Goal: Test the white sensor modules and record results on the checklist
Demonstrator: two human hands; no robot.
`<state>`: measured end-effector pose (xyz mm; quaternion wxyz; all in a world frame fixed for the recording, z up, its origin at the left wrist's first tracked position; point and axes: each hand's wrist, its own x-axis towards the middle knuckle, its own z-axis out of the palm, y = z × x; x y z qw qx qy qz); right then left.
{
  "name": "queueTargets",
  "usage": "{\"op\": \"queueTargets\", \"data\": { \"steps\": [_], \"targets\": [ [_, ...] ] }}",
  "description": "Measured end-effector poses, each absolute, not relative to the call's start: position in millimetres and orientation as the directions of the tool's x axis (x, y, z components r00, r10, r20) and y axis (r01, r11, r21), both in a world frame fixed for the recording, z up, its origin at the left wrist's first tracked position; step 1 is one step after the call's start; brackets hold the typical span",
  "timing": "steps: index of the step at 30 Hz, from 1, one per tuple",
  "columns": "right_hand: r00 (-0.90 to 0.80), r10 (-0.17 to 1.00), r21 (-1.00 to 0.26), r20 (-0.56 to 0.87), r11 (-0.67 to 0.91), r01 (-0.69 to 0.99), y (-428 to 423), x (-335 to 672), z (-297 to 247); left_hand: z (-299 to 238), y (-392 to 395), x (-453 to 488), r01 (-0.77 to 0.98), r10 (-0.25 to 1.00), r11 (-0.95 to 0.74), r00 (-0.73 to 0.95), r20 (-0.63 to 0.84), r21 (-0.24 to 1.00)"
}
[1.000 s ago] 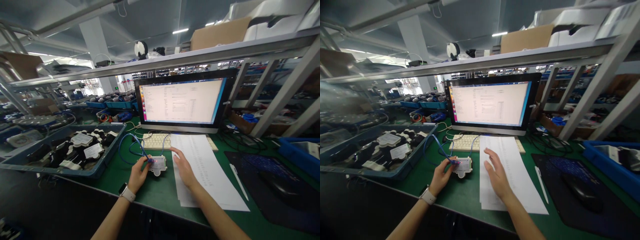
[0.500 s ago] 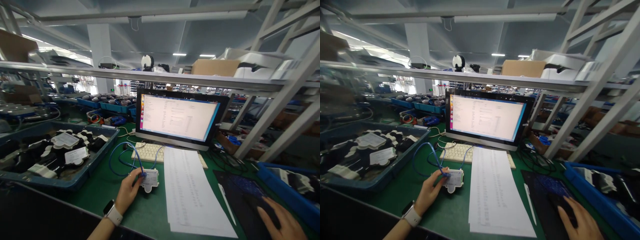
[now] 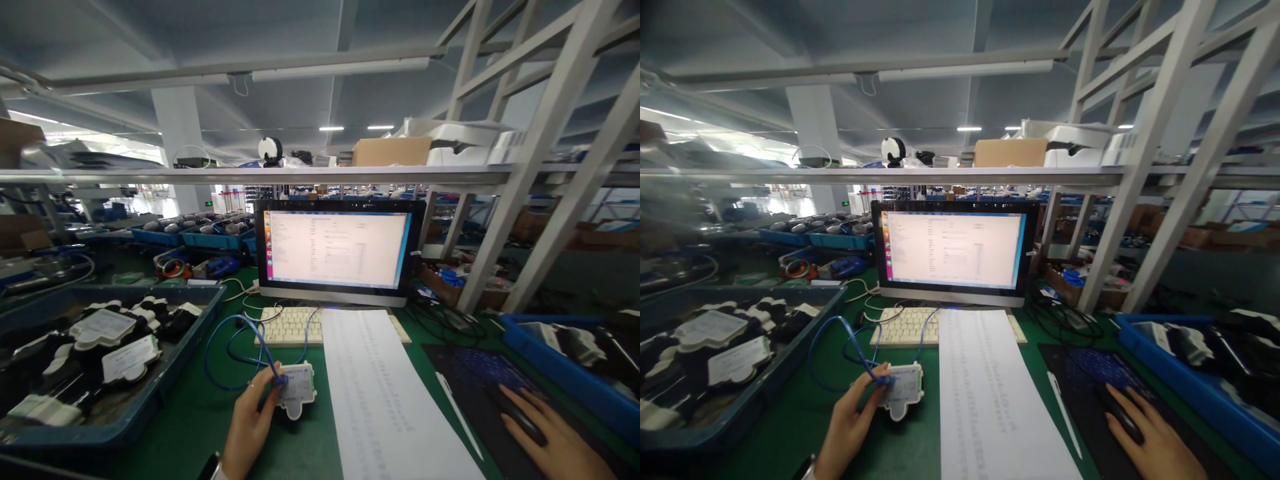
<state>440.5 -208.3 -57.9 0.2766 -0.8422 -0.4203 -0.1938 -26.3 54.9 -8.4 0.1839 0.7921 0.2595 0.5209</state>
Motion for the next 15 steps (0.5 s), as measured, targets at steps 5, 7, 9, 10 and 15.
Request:
{"op": "queueTargets", "data": {
  "steps": [5,7,9,10,15],
  "targets": [
    [0.583,0.631,-0.310,0.512,-0.497,0.810,-208.5,437.3,-55.5,-9.0,56.5,-27.1,0.230,0.609,-0.793,0.337,0.718,0.564],
    [0.570,0.638,-0.310,0.519,-0.481,0.820,-208.6,436.9,-54.5,-8.2,55.9,-27.3,0.228,0.611,-0.791,0.335,0.717,0.567],
    [0.569,0.635,-0.320,0.523,-0.472,0.821,-208.8,437.6,-54.2,-6.8,54.7,-27.2,0.220,0.611,-0.791,0.332,0.719,0.571],
    [0.572,0.632,-0.327,0.523,-0.471,0.819,-208.8,438.0,-54.1,-6.2,54.2,-27.1,0.215,0.611,-0.791,0.330,0.720,0.573],
    [0.577,0.602,-0.350,0.553,-0.460,0.816,-206.5,437.1,-51.4,-5.6,54.0,-26.5,0.208,0.613,-0.789,0.325,0.720,0.578]
  ]
}}
